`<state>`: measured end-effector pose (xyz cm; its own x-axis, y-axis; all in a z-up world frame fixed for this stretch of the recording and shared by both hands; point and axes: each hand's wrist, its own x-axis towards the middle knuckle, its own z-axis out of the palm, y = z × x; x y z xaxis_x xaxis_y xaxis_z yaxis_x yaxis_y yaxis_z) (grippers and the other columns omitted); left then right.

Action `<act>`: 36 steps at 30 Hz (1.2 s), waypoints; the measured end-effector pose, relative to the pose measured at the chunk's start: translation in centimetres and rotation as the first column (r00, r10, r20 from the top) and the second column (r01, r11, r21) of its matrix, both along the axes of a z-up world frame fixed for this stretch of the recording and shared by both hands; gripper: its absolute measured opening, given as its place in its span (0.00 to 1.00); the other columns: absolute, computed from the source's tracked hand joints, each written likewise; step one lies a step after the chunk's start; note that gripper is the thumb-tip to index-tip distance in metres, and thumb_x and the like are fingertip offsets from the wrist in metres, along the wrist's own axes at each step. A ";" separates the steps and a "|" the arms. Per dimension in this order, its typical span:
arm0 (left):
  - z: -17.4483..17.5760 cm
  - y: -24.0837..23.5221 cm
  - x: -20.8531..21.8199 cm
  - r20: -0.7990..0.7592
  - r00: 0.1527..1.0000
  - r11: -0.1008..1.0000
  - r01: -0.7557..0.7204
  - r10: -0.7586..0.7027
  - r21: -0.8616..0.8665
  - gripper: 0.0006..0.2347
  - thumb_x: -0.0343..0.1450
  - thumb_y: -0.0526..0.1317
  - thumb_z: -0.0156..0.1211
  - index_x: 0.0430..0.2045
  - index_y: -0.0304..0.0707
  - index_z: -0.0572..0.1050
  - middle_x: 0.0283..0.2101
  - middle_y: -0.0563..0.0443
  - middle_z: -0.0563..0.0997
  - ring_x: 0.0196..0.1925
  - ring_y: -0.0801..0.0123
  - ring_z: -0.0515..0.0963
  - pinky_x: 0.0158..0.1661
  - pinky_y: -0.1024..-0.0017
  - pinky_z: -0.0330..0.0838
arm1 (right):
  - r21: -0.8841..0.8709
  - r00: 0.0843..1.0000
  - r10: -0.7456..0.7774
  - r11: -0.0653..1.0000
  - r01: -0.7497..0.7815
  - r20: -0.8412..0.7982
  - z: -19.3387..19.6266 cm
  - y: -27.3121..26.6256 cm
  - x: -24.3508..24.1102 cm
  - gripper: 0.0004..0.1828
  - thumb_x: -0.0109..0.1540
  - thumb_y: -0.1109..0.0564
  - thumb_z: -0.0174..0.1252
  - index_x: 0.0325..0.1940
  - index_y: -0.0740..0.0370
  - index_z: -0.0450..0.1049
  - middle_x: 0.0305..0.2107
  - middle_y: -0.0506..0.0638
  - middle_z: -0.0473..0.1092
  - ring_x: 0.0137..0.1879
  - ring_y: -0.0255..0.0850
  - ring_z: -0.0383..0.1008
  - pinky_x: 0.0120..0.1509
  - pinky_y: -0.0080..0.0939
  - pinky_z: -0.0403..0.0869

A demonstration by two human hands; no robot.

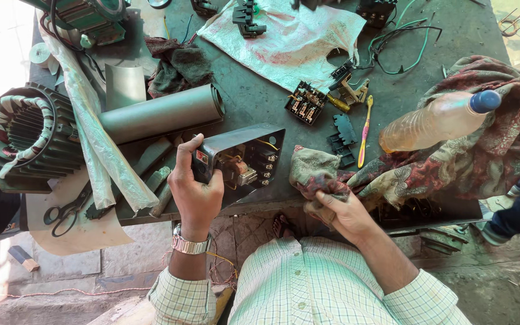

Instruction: The person cleans a small black electrical component using a patterned cloth, wiping its surfaces and terminals repeatedly. The person then places the component on the table and picks up a larger metal electrical box, wiping its exterior with the same cloth.

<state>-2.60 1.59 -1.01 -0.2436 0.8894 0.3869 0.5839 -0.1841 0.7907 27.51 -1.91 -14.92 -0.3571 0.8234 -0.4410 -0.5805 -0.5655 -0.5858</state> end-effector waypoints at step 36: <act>0.4 -2.0 2.9 -0.135 0.991 1.000 -0.011 0.012 0.007 0.26 0.58 0.28 0.64 0.54 0.37 0.74 0.40 0.43 0.82 0.35 0.56 0.84 0.37 0.66 0.77 | 0.013 0.965 -0.173 0.984 0.179 -0.200 2.1 4.1 -7.7 0.21 0.73 0.54 0.42 0.69 0.61 0.62 0.61 0.57 0.67 0.66 0.50 0.69 0.71 0.58 0.67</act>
